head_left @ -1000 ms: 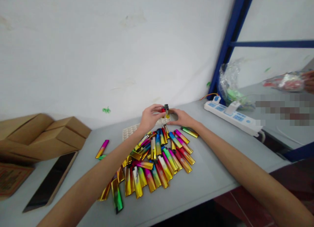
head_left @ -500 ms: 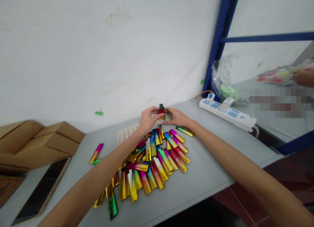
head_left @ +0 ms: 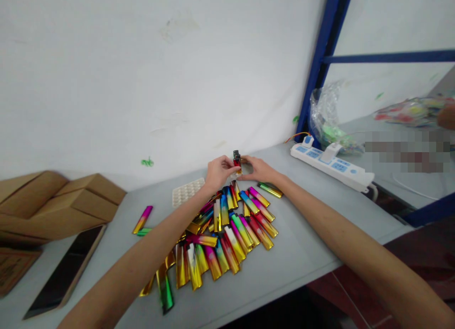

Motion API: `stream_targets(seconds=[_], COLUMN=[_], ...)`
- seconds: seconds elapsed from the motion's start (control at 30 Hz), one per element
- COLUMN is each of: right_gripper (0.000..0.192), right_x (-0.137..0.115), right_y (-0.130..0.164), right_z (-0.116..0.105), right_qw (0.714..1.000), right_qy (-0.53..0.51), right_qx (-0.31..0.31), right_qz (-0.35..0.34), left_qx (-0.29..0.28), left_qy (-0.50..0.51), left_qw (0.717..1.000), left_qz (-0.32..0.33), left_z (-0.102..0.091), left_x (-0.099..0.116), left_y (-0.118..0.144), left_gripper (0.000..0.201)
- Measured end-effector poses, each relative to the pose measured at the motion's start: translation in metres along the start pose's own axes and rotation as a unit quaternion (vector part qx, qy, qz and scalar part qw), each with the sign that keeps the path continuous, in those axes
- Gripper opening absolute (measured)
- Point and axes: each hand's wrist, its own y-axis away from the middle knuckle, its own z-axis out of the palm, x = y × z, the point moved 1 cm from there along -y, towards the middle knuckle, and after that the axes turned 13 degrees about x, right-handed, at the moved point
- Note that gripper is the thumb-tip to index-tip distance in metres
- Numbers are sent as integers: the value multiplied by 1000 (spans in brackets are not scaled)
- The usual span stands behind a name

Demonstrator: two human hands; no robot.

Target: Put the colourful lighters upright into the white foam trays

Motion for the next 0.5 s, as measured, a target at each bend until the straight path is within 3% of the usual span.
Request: stream_targets(seconds=[0.13, 0.27, 0.37, 0.5], right_gripper=[78, 80, 78, 72], right_x=[-2, 0, 5, 10], right_y=[0, 0, -1, -1], right_z=[-1, -1, 2, 4], right_qw=[1000, 1000, 1000, 1000], right_qy=[-7, -10, -23, -26], right_qx=[-5, 1, 1, 1], right_qz=[-1, 8, 2, 16], left_qx=[-33, -21, -89, -170], left_qy=[-34, -140, -217, -313], left_qw=[999, 984, 960, 908], left_qz=[12, 106, 155, 218], left_z=[-6, -15, -12, 7], left_x=[7, 34, 61, 89], left_y=[2, 14, 40, 74], left_gripper=[31, 20, 19, 26])
